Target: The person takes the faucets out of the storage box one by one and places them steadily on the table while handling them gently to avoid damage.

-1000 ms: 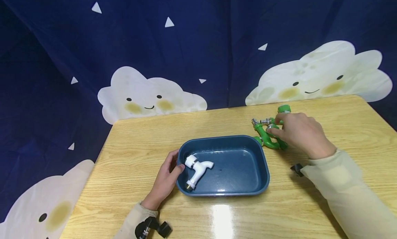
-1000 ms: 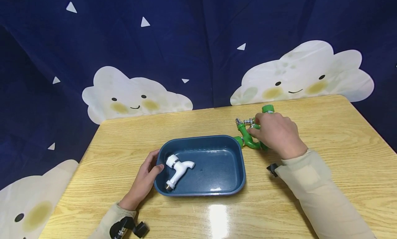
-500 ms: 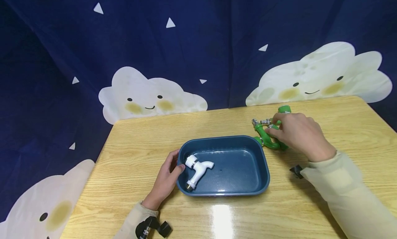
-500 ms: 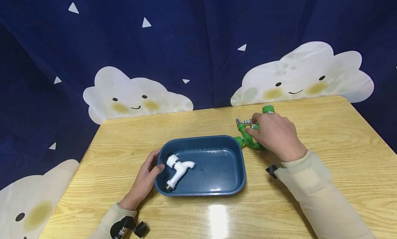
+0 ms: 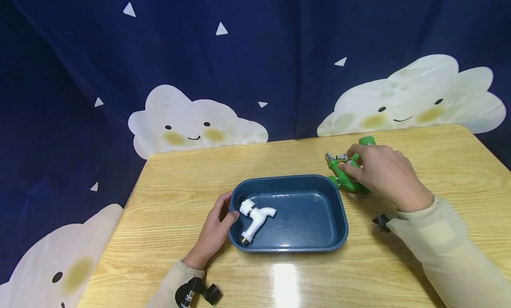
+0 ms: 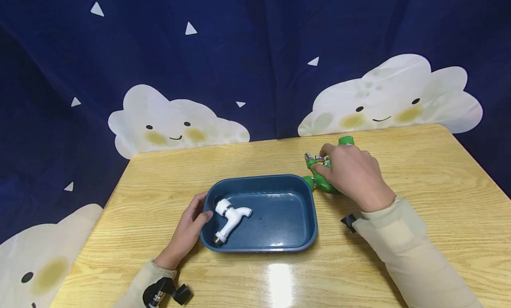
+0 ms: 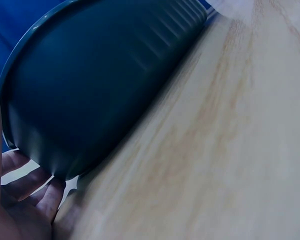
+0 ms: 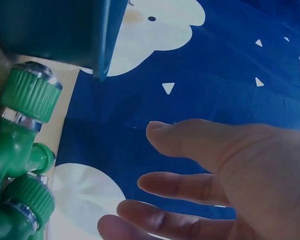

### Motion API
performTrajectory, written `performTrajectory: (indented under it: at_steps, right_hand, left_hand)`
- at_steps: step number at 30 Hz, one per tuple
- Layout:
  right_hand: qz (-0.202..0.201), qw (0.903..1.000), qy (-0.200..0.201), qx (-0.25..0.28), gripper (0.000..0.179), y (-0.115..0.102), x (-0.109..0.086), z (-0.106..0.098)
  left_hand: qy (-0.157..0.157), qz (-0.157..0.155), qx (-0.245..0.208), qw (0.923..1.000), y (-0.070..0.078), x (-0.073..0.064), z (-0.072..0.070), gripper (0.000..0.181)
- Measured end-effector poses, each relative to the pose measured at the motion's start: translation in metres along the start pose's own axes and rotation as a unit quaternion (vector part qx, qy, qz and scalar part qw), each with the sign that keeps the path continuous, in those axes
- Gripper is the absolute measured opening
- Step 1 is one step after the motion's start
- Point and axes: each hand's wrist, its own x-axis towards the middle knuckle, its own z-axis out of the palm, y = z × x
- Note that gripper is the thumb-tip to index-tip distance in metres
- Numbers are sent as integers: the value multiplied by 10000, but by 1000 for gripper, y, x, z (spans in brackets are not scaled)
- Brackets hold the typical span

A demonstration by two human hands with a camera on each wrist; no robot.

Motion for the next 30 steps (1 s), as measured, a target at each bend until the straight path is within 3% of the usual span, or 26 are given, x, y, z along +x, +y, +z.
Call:
performTrajectory:
  at_steps: [20,30]
  right_hand:
    - [-699,9954,632,-188,28,-32,-9,5]
    - [-1174,9895,786,-290,33,-61,-7,14]
  left_hand:
    - [-43,-7,41,10000,-3,1,0,48]
    - [-28,-21,48,10000,-1,1,-1,48]
